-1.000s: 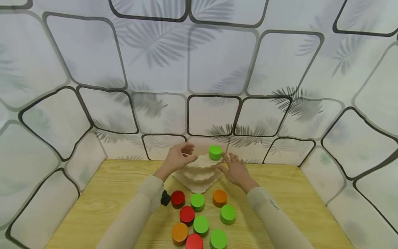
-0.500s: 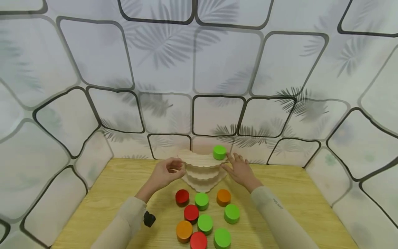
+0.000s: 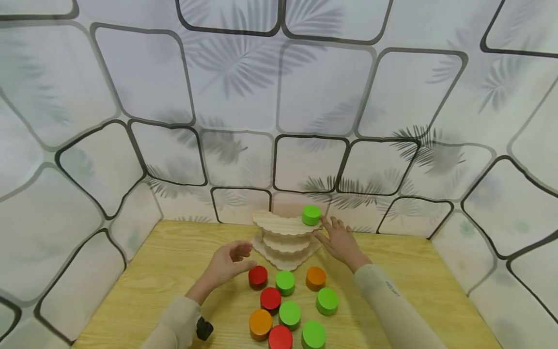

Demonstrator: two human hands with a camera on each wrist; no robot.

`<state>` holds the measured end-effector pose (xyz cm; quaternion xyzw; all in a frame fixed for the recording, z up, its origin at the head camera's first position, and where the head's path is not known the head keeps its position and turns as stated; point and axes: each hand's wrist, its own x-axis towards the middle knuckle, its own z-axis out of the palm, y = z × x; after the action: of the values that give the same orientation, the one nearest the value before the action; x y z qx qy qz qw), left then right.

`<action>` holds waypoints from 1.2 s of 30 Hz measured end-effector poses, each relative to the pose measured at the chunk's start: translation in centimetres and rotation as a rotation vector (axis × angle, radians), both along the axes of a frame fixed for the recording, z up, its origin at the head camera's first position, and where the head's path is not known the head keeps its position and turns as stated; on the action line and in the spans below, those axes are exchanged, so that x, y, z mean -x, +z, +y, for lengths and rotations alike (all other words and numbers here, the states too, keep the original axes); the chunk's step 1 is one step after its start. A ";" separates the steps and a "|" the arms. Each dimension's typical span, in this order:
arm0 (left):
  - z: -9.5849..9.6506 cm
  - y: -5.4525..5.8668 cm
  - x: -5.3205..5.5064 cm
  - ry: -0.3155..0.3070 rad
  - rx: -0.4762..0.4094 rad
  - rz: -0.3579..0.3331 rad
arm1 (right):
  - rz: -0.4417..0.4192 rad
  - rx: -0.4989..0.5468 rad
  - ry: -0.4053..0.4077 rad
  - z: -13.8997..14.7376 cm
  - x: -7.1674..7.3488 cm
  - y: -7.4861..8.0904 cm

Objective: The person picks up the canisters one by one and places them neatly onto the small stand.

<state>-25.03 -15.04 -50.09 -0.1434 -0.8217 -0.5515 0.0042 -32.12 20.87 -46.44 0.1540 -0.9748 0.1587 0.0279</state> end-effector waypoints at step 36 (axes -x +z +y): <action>0.7 -3.7 -0.9 -0.025 0.121 -0.006 | 0.040 -0.013 -0.030 0.1 0.1 -0.3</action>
<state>-24.11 -14.38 -53.80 -0.1520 -0.8518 -0.5012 -0.0138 -32.23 20.94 -46.69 0.1429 -0.9773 0.1490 0.0487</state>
